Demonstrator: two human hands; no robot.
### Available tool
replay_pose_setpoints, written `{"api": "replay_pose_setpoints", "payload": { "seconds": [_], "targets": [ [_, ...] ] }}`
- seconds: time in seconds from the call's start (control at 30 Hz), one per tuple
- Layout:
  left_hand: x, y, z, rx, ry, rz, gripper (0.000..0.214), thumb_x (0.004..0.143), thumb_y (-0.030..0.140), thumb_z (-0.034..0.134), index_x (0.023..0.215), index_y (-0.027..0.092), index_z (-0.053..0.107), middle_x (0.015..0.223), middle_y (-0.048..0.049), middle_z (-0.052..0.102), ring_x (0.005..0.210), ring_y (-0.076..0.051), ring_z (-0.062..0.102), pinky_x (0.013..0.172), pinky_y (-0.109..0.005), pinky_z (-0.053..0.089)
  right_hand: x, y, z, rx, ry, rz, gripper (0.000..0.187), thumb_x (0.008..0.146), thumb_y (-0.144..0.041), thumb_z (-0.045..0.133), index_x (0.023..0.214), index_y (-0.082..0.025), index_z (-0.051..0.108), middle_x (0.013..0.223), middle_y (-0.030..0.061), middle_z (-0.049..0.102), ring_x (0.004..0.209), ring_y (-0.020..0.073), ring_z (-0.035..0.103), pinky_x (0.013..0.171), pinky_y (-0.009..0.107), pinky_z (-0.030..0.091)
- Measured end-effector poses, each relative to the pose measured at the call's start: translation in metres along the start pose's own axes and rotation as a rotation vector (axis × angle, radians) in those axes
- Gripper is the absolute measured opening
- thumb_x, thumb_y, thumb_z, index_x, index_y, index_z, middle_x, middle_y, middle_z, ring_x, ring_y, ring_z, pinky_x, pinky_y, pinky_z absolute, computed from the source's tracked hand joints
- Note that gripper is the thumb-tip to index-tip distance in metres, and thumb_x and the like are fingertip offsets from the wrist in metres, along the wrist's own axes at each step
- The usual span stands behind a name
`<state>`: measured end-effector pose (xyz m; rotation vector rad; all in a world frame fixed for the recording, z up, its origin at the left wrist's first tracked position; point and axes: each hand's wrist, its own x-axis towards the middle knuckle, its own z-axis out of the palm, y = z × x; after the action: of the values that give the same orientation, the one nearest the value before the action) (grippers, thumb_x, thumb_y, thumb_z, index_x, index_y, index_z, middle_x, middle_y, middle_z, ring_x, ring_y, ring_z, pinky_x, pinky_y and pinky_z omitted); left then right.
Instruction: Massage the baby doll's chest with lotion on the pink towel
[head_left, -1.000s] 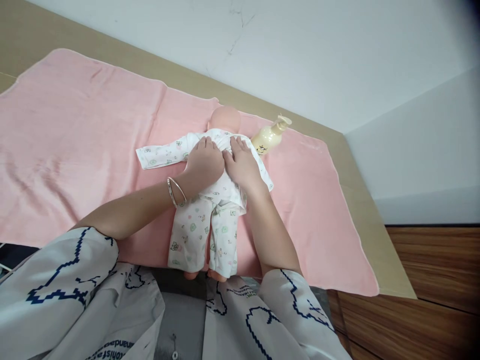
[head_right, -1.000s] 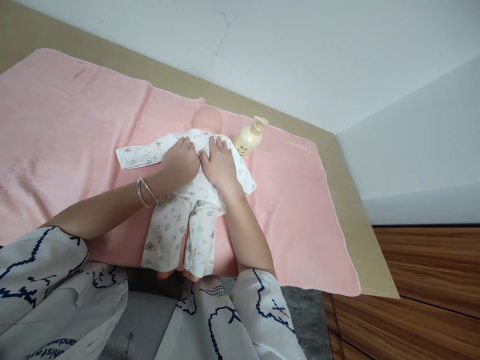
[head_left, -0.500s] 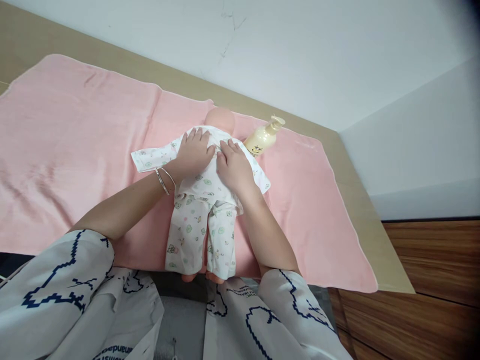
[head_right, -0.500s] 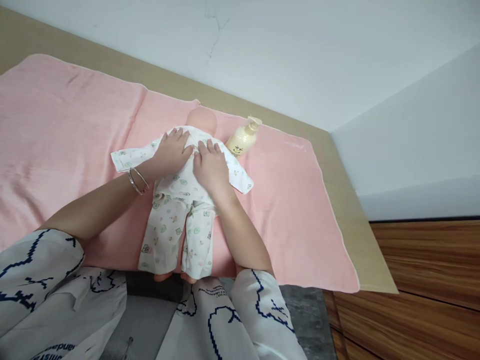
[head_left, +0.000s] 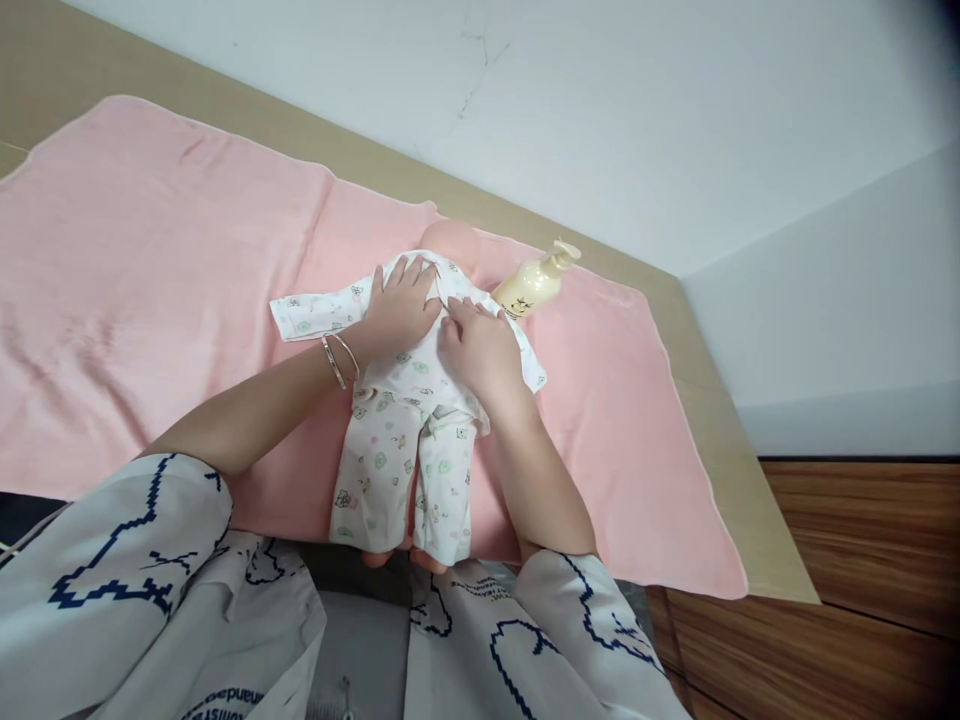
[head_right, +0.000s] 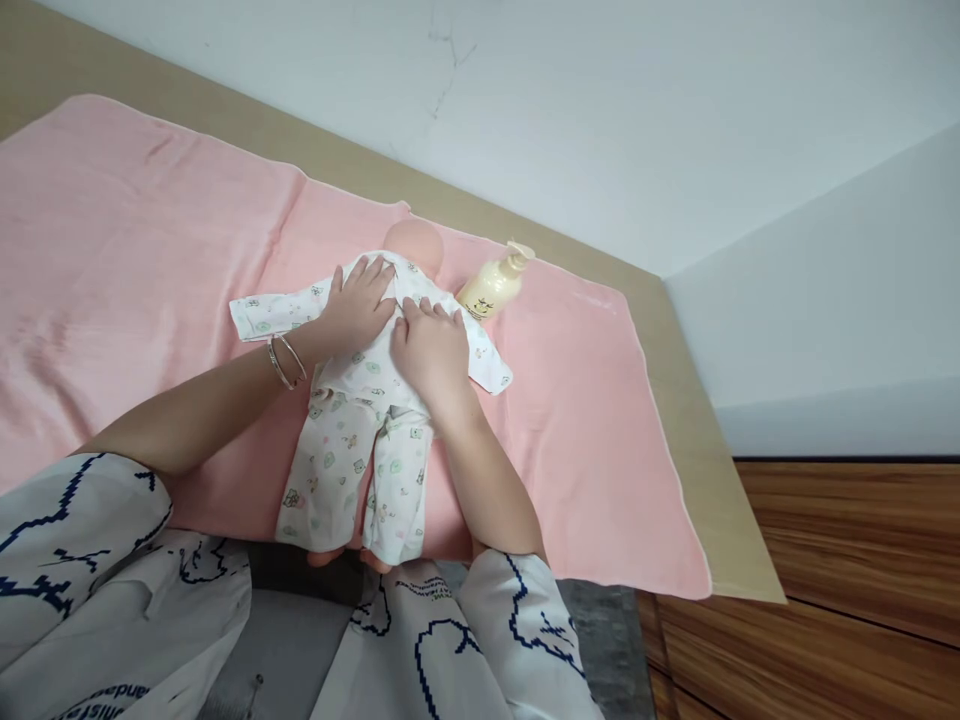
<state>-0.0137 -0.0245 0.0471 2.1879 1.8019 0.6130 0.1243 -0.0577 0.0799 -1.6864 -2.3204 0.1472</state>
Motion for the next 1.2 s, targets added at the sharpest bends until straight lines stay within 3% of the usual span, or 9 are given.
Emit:
{"api": "replay_pose_setpoints", "payload": {
  "seconds": [0.17, 0.27, 0.33, 0.43, 0.6, 0.77, 0.9, 1.2],
  "targets": [
    [-0.019, 0.017, 0.006, 0.052, 0.093, 0.040, 0.054, 0.101, 0.027, 0.035, 0.152, 0.012, 0.041, 0.163, -0.0160, 0.036, 0.154, -0.037, 0.027, 0.126, -0.061, 0.017, 0.026, 0.032, 0.023, 0.163, 0.017, 0.012, 0.053, 0.099, -0.034, 0.032, 0.147, -0.016, 0.047, 0.161, 0.0139, 0.042, 0.154, 0.0313, 0.031, 0.125, 0.057, 0.025],
    [-0.028, 0.028, 0.007, 0.104, 0.127, 0.120, 0.052, 0.101, 0.023, 0.031, 0.147, 0.005, 0.046, 0.158, -0.0188, 0.042, 0.151, -0.037, 0.032, 0.127, -0.055, 0.021, 0.033, 0.039, 0.032, 0.198, 0.058, 0.017, 0.050, 0.099, -0.033, 0.032, 0.145, -0.022, 0.049, 0.162, 0.0088, 0.041, 0.155, 0.0278, 0.027, 0.126, 0.057, 0.021],
    [-0.026, 0.028, 0.007, 0.112, 0.131, 0.145, 0.050, 0.100, 0.021, 0.030, 0.142, 0.003, 0.051, 0.155, -0.0195, 0.046, 0.146, -0.038, 0.038, 0.125, -0.054, 0.025, 0.029, 0.034, 0.033, 0.192, 0.071, 0.080, 0.052, 0.100, -0.032, 0.030, 0.147, -0.020, 0.047, 0.162, 0.0102, 0.040, 0.156, 0.0298, 0.025, 0.125, 0.061, 0.021],
    [-0.014, 0.018, 0.009, 0.033, 0.133, 0.103, 0.048, 0.098, 0.022, 0.034, 0.139, 0.008, 0.055, 0.154, -0.0154, 0.050, 0.144, -0.035, 0.041, 0.124, -0.055, 0.027, 0.017, 0.015, 0.030, 0.157, 0.091, 0.153, 0.054, 0.100, -0.027, 0.027, 0.148, -0.012, 0.047, 0.159, 0.0162, 0.044, 0.153, 0.0335, 0.031, 0.123, 0.062, 0.025],
    [0.000, -0.001, 0.018, -0.117, 0.173, 0.012, 0.055, 0.095, 0.028, 0.042, 0.147, 0.012, 0.048, 0.157, -0.0135, 0.046, 0.148, -0.034, 0.036, 0.126, -0.055, 0.021, 0.007, -0.004, 0.026, 0.066, 0.109, 0.107, 0.053, 0.098, -0.023, 0.032, 0.144, -0.006, 0.052, 0.154, 0.0222, 0.048, 0.149, 0.0393, 0.038, 0.120, 0.064, 0.029],
    [0.001, -0.004, 0.026, -0.188, 0.218, 0.019, 0.053, 0.095, 0.031, 0.044, 0.145, 0.015, 0.050, 0.155, -0.0138, 0.049, 0.149, -0.034, 0.036, 0.127, -0.052, 0.018, 0.018, 0.012, 0.033, 0.215, 0.135, 0.127, 0.053, 0.096, -0.025, 0.038, 0.145, -0.014, 0.052, 0.159, 0.0158, 0.044, 0.153, 0.0338, 0.033, 0.123, 0.063, 0.024],
    [-0.001, -0.002, 0.026, -0.212, 0.231, 0.030, 0.052, 0.095, 0.034, 0.046, 0.144, 0.016, 0.052, 0.154, -0.0142, 0.049, 0.149, -0.033, 0.035, 0.127, -0.051, 0.016, 0.025, 0.025, 0.041, 0.314, 0.204, 0.128, 0.050, 0.095, -0.028, 0.041, 0.141, -0.017, 0.056, 0.155, 0.0115, 0.050, 0.152, 0.0271, 0.036, 0.127, 0.058, 0.020],
    [-0.003, -0.001, 0.023, -0.202, 0.223, 0.033, 0.054, 0.095, 0.034, 0.042, 0.145, 0.015, 0.050, 0.156, -0.0144, 0.047, 0.149, -0.034, 0.034, 0.127, -0.053, 0.017, 0.023, 0.023, 0.041, 0.316, 0.241, 0.146, 0.049, 0.094, -0.030, 0.043, 0.139, -0.018, 0.058, 0.152, 0.0109, 0.054, 0.149, 0.0262, 0.041, 0.126, 0.057, 0.022]
  ]
}}
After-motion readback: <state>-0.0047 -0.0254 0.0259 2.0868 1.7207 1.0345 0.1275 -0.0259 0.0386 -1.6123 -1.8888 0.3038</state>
